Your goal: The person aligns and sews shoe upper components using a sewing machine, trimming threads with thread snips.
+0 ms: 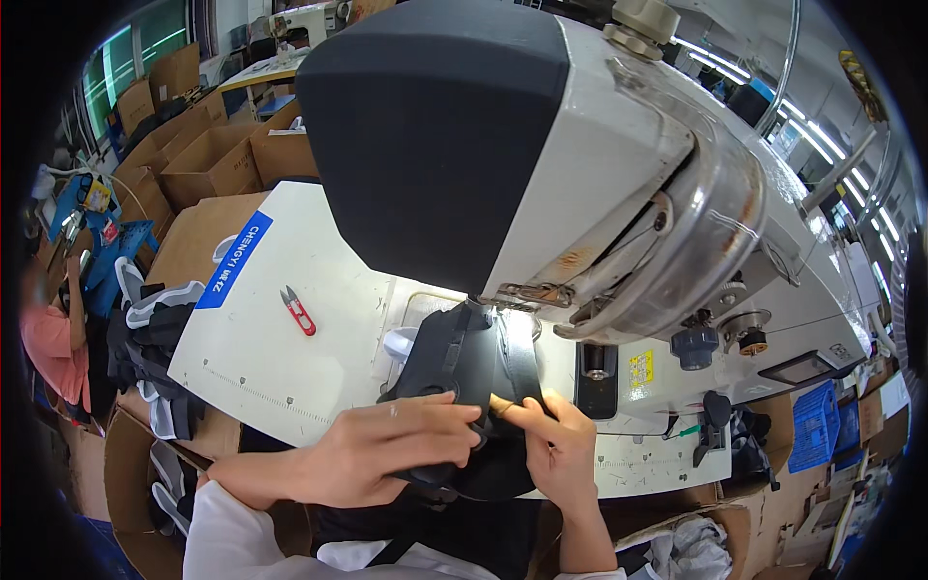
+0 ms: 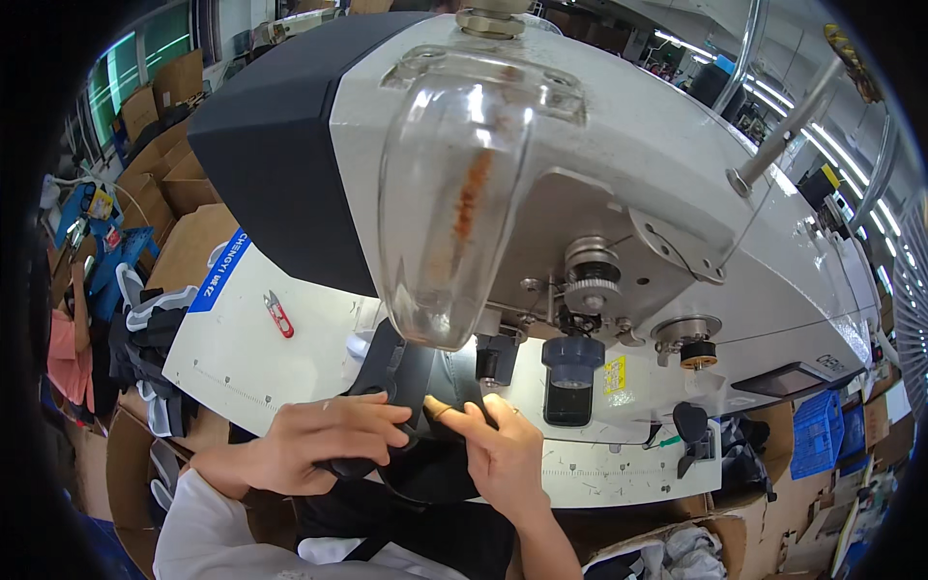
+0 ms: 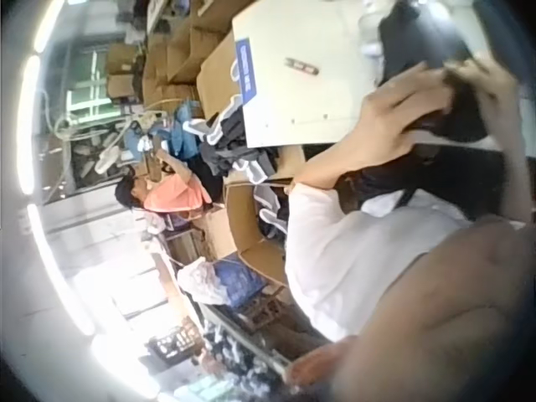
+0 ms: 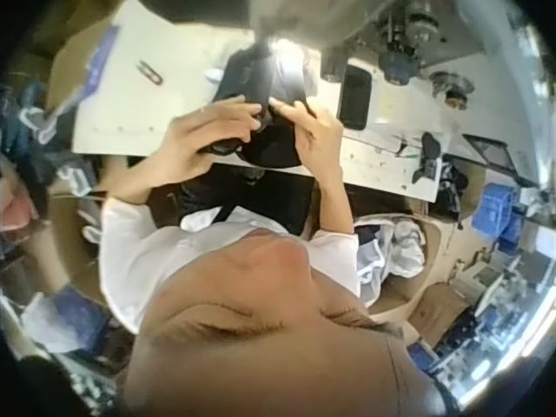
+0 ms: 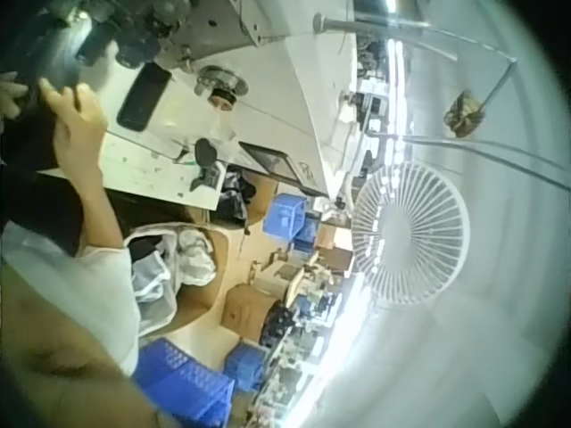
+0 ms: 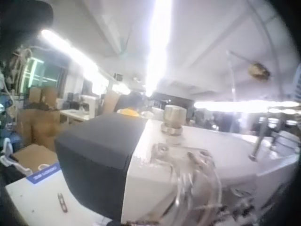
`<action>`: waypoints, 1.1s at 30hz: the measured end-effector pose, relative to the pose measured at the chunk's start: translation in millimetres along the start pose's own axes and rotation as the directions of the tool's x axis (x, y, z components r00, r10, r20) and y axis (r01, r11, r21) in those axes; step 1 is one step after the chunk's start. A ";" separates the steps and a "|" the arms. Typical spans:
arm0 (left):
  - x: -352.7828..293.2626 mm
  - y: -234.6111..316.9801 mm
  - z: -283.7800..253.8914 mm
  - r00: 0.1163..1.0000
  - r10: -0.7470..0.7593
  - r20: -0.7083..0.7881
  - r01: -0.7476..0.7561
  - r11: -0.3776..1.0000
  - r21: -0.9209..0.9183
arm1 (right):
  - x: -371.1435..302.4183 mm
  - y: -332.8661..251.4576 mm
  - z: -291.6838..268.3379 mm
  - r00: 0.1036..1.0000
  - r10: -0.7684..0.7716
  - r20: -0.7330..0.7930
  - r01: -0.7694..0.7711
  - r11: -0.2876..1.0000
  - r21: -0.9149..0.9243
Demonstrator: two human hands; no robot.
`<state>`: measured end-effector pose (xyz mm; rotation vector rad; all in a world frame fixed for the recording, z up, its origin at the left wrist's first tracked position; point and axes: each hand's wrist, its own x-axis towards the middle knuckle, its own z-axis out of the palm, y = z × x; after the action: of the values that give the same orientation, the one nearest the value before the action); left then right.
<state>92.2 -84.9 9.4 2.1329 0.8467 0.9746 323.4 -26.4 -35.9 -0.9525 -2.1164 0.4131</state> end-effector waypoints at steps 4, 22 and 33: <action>-2.7 -5.2 18.4 0.925 0.322 -0.203 -0.236 0.904 0.358 | 9.2 -3.7 -10.2 0.990 -0.136 0.040 0.139 0.987 -0.076; 5.3 -30.7 13.3 0.910 0.342 -0.235 -0.250 0.904 0.347 | 36.6 4.6 -10.9 0.994 -0.102 0.040 0.105 0.991 -0.077; 13.6 -41.0 22.8 0.873 0.329 -0.361 -0.228 0.928 0.294 | 18.0 14.2 9.8 0.935 0.327 0.137 -0.335 0.689 0.642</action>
<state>105.9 -56.8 -28.1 2.3456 0.9004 1.5795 315.3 -3.3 -41.0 -0.8850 -1.5860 1.2639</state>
